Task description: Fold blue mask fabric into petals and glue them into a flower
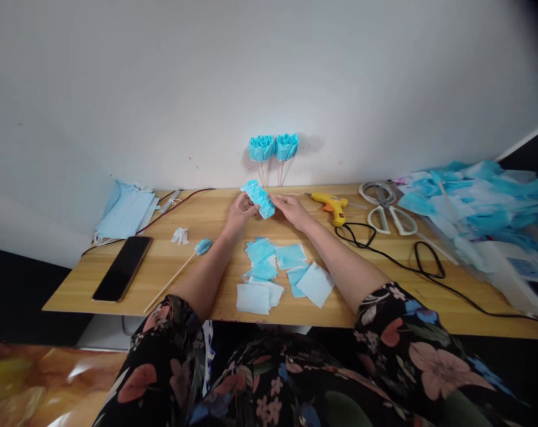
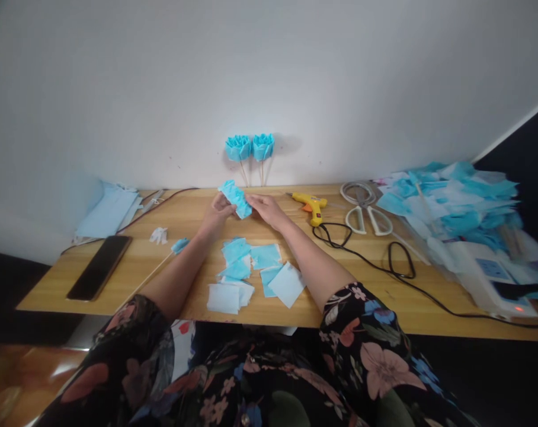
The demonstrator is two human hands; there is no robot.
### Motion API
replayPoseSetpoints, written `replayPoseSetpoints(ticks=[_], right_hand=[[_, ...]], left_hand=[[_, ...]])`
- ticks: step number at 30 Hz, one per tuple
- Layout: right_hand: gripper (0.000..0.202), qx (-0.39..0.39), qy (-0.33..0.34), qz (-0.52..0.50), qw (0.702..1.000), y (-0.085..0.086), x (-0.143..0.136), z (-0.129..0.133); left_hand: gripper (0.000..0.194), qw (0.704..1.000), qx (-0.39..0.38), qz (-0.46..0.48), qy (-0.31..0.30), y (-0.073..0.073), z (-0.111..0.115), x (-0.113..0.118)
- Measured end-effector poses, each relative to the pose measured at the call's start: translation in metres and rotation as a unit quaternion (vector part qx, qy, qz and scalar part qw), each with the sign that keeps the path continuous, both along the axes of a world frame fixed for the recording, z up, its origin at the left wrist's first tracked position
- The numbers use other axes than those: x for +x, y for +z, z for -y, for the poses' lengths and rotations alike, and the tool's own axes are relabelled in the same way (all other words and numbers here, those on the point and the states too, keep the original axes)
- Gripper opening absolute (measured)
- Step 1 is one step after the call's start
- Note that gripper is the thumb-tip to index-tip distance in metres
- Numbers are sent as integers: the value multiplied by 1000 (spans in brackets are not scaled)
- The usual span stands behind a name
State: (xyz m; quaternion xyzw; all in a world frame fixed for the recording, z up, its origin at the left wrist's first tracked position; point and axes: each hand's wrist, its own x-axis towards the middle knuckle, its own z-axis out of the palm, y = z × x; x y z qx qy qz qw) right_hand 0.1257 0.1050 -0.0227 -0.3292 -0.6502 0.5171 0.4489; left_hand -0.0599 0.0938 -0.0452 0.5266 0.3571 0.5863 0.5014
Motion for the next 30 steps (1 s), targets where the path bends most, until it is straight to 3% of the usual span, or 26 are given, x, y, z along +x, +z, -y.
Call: replayPoseSetpoints(ticks=[3, 8, 14, 19, 30], right_hand=[[62, -16, 7, -20, 1000, 2, 3, 0], [49, -52, 10, 29, 998, 0, 2, -1], [38, -17, -6, 11, 1000, -3, -1, -3], [36, -17, -3, 21, 1000, 1, -3, 2], [33, -5, -26, 39, 999, -7, -3, -3]], left_hand=[[52, 1000, 9, 12, 21, -4, -3, -3], [53, 1000, 4, 4, 29, -4, -2, -1], [57, 1000, -10, 10, -16, 5, 8, 3], [74, 1000, -8, -17, -11, 5, 7, 3], [68, 1000, -6, -12, -21, 5, 5, 1]])
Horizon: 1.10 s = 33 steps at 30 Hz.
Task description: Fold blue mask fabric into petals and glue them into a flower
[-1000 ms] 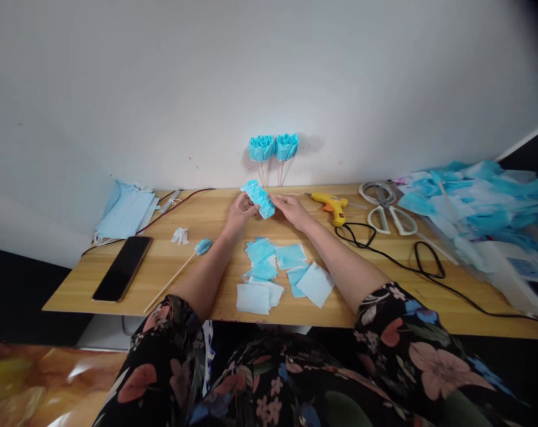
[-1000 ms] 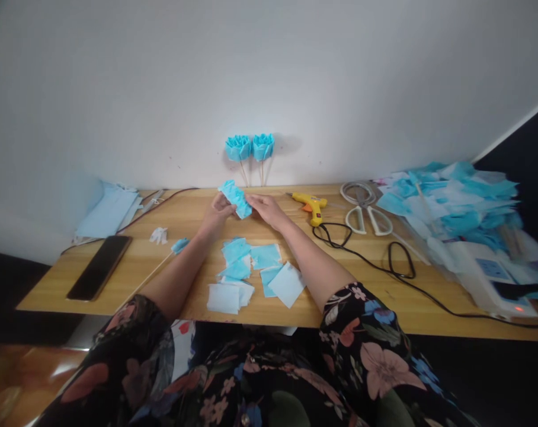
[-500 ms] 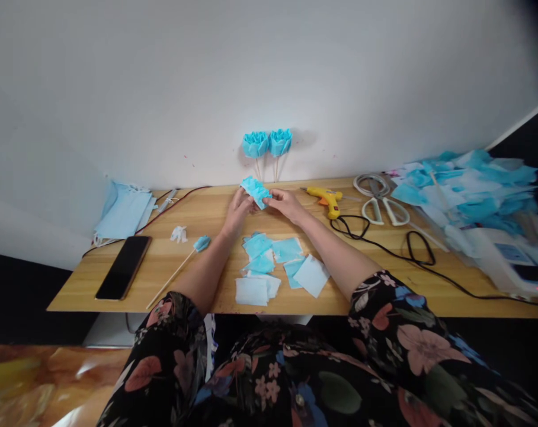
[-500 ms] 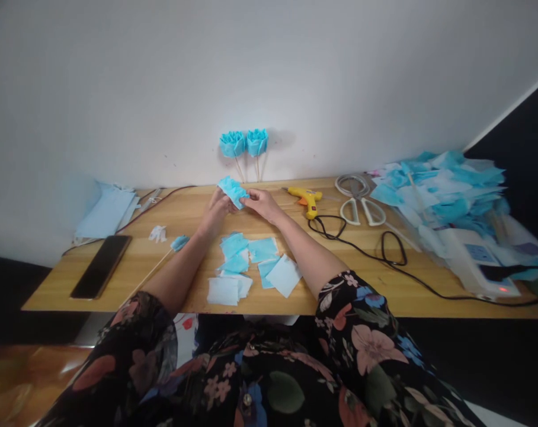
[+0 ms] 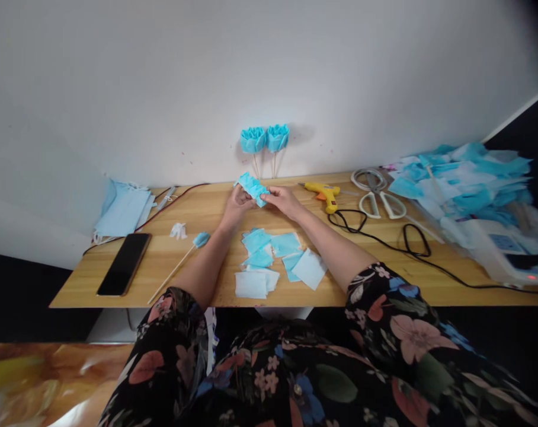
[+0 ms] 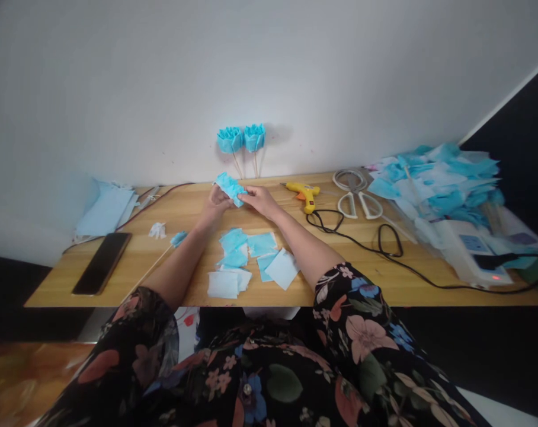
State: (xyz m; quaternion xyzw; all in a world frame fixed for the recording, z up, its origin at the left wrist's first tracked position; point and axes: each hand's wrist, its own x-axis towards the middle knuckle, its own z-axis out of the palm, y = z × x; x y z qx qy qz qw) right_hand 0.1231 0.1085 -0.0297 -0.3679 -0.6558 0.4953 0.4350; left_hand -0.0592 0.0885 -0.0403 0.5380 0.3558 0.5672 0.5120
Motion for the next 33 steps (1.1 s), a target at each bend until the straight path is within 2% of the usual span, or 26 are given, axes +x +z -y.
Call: replayPoseSetpoints(ticks=[5, 8, 11, 14, 19, 22, 29, 33], right_hand=[[41, -9, -3, -26, 1000, 3, 4, -2], [41, -17, 18, -38, 999, 6, 3, 0], [49, -30, 42, -69, 996, 5, -2, 1], [58, -29, 36, -78, 996, 2, -6, 0], [49, 8, 37, -27, 999, -2, -6, -3], [50, 28, 42, -26, 998, -1, -6, -5], [64, -31, 51, -71, 996, 2, 0, -4], [71, -28, 51, -70, 996, -1, 0, -4]], left_hand=[[57, 1000, 6, -13, 23, 1, 1, -2], [49, 999, 9, -15, 32, 1, 1, -3], [51, 1000, 8, -12, 26, 2, 3, -1], [55, 1000, 3, -19, 16, 3, 6, 1], [55, 999, -5, -36, 3, 4, 9, 1], [57, 1000, -1, -19, -4, 2, 7, 0], [51, 1000, 2, -13, 14, -1, 4, -1], [51, 1000, 4, -14, 11, -2, 4, -1]])
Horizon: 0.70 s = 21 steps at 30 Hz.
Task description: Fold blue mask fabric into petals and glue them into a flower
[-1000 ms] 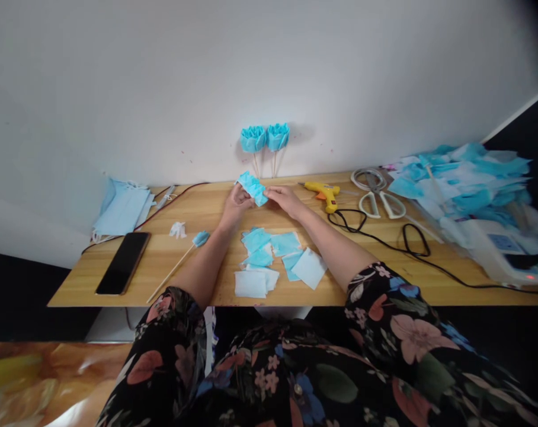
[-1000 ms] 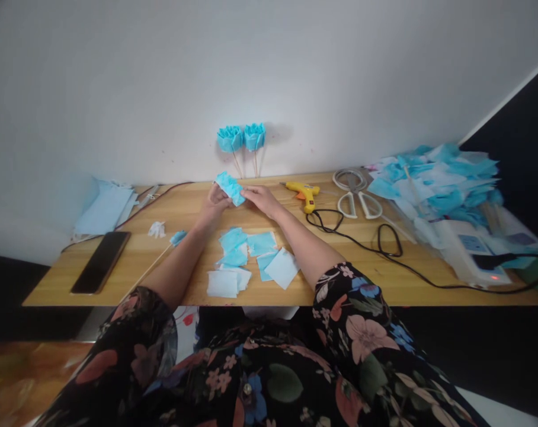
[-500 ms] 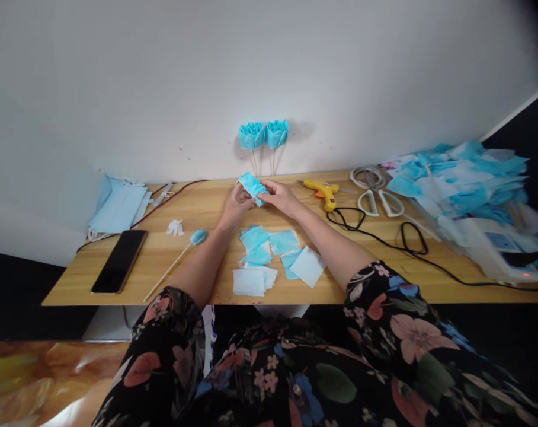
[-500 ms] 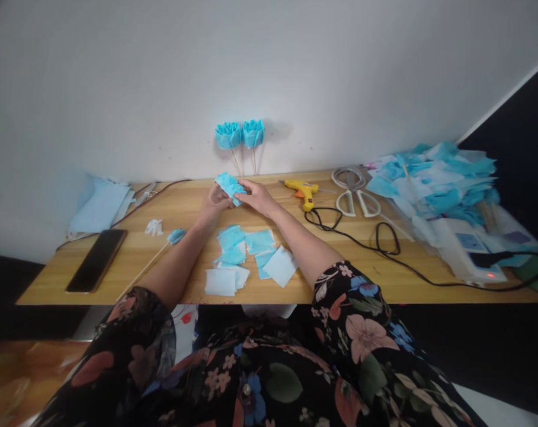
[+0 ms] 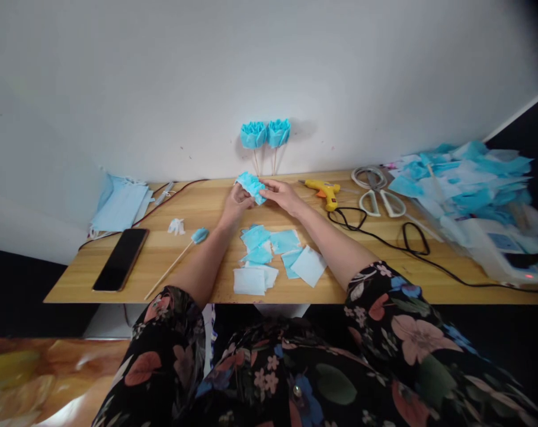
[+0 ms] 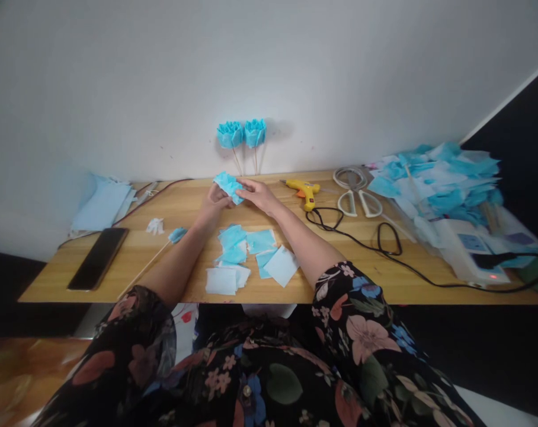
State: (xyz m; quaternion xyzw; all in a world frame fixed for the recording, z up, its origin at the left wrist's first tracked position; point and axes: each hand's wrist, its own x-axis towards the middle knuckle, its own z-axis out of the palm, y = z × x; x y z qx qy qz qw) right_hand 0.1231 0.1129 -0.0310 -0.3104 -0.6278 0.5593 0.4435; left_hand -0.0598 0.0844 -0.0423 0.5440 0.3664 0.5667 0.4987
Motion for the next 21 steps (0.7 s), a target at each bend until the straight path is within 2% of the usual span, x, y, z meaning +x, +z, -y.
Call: replayPoseSetpoints(ticks=[6, 9, 14, 18, 21], right_hand=[[67, 22, -37, -2, 999, -7, -4, -4], [68, 17, -26, -4, 1000, -8, -5, -5], [57, 16, -40, -9, 999, -10, -5, -4], [65, -2, -3, -31, 1000, -9, -8, -4], [74, 3, 0, -28, 1000, -9, -10, -3]], left_hand=[[47, 999, 4, 23, -27, -6, -1, 0], [47, 1000, 4, 2, -5, -8, -4, -1], [49, 1000, 9, -18, 21, -9, -6, -4], [52, 1000, 4, -29, 10, -6, -2, -1], [54, 1000, 8, -27, -5, -3, 1, 2]])
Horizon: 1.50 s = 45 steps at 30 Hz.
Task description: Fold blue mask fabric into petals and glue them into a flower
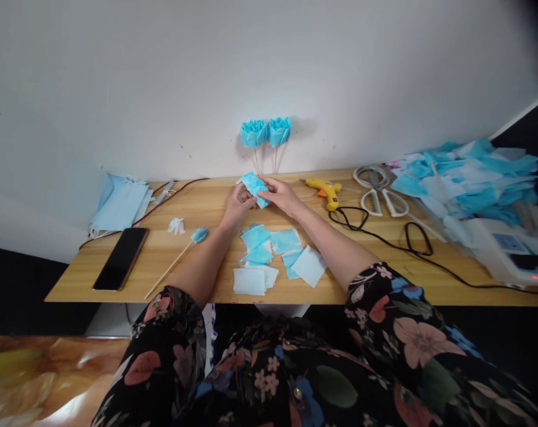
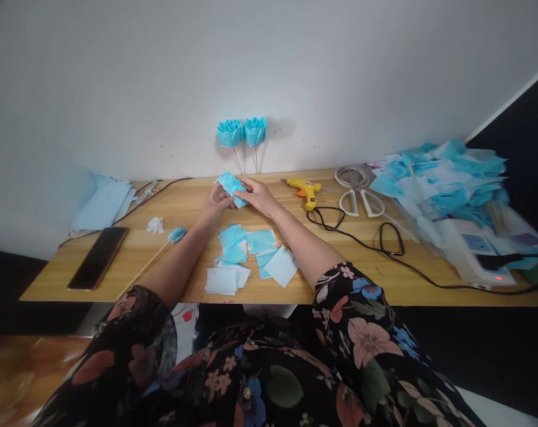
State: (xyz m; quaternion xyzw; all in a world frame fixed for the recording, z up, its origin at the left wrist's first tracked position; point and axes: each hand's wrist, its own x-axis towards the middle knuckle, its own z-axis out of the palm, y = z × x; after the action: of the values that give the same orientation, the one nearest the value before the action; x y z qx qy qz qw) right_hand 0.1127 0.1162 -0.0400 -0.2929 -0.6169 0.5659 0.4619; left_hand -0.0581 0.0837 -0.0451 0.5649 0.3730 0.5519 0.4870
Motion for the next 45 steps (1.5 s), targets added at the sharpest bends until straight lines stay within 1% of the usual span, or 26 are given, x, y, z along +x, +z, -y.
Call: replayPoseSetpoints(ticks=[5, 9, 12, 16, 21, 25, 29, 31, 34, 39, 41, 45], right_hand=[[74, -2, -25, 10, 1000, 1, 0, 0], [68, -22, -48, 16, 999, 5, 6, 3], [72, -49, -20, 27, 998, 10, 8, 7], [73, -33, 13, 33, 999, 13, 7, 12], [66, -9, 9, 27, 1000, 12, 4, 10], [59, -5, -6, 27, 1000, 9, 3, 7], [58, 5, -21, 29, 999, 7, 3, 5], [59, 12, -25, 32, 999, 8, 3, 5], [60, 8, -23, 29, 999, 9, 3, 6], [56, -58, -2, 14, 998, 10, 7, 8], [57, -60, 7, 16, 998, 10, 8, 8], [60, -39, 9, 33, 999, 8, 8, 6]], left_hand=[[54, 1000, 3, 2, -10, 1, 0, -1], [51, 1000, 14, 13, 15, -3, -4, -4], [50, 998, 18, 32, 53, -7, -8, -5], [50, 996, 21, 33, 83, -10, -9, -5], [53, 997, 17, 26, 74, -8, -7, -4], [50, 998, 6, 30, 56, -6, -5, -2], [47, 999, 3, 23, 23, -2, -1, -1], [46, 1000, 3, 8, 17, 0, 1, 0], [46, 1000, 5, 0, 20, 3, 3, 2], [45, 999, 13, 13, 47, 3, 0, 1], [44, 998, 15, 16, 55, 2, -1, 0], [44, 998, 18, 13, 66, 2, -1, -1]])
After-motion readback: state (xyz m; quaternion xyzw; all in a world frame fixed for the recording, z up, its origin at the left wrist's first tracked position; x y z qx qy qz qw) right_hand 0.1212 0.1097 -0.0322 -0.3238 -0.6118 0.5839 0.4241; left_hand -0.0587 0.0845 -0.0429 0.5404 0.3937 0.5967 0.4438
